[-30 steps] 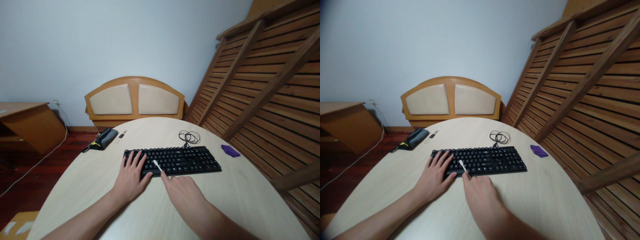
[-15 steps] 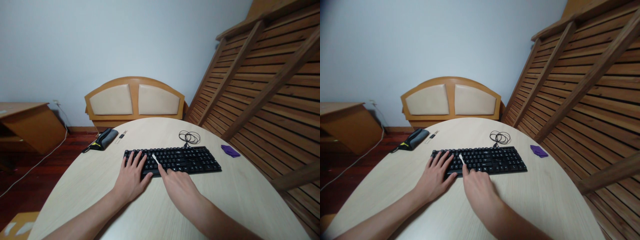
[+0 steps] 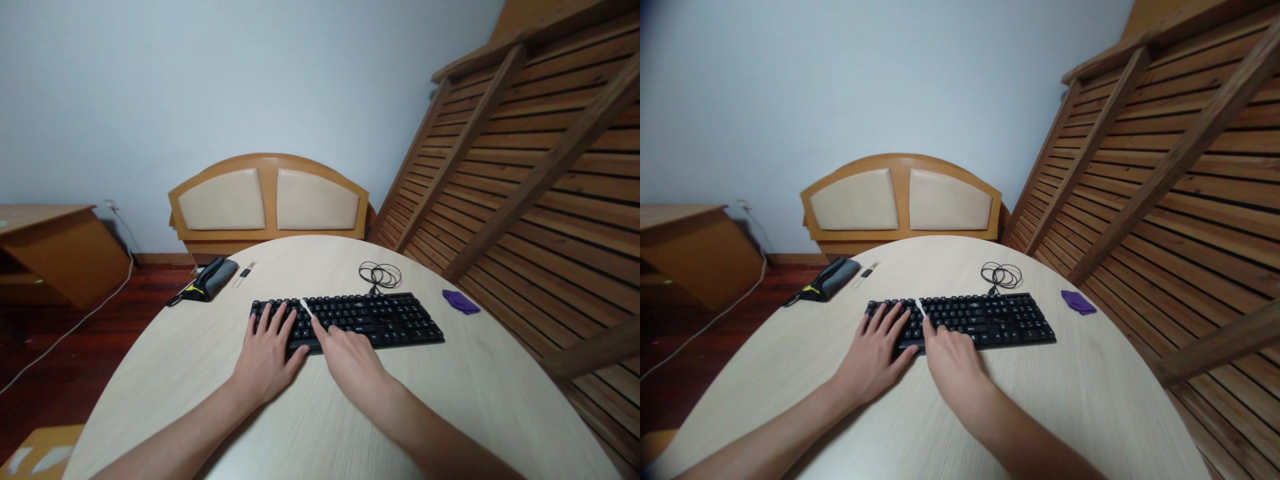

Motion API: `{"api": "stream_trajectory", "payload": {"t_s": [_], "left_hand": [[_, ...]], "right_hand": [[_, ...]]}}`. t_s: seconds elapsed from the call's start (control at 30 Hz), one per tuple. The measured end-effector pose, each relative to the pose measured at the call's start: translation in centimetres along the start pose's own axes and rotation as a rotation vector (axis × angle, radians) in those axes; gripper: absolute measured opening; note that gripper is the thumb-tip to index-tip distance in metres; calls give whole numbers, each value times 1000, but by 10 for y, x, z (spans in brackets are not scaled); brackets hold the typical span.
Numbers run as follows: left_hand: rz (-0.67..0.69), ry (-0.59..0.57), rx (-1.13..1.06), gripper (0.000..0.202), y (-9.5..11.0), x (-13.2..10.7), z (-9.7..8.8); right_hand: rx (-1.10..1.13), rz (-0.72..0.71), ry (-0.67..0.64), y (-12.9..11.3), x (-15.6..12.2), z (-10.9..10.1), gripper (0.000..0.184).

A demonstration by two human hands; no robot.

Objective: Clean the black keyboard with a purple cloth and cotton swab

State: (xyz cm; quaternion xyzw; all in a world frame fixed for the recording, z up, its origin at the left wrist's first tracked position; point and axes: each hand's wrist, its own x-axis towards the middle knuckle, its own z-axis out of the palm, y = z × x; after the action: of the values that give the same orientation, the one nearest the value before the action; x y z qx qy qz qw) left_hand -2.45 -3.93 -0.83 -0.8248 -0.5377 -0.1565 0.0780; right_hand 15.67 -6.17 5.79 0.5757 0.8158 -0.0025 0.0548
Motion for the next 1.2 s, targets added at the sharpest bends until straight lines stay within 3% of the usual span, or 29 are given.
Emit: {"api": "stream_trajectory", "payload": {"t_s": [0.4,0.63,0.87,1.2], "left_hand": [[19,-8,-2,72,-7,0,-3],[24,-7,7,77,-12,-1,-3],[-28,-64,14,76,-8,-1,-4],[-20,-66,15,77,-10,0,-4]], "right_hand": [[108,41,17,-23,20,-6,56],[269,42,39,-8,24,2,48],[492,-24,25,8,13,-4,46],[140,-21,-31,-1,3,-9,49]]}}
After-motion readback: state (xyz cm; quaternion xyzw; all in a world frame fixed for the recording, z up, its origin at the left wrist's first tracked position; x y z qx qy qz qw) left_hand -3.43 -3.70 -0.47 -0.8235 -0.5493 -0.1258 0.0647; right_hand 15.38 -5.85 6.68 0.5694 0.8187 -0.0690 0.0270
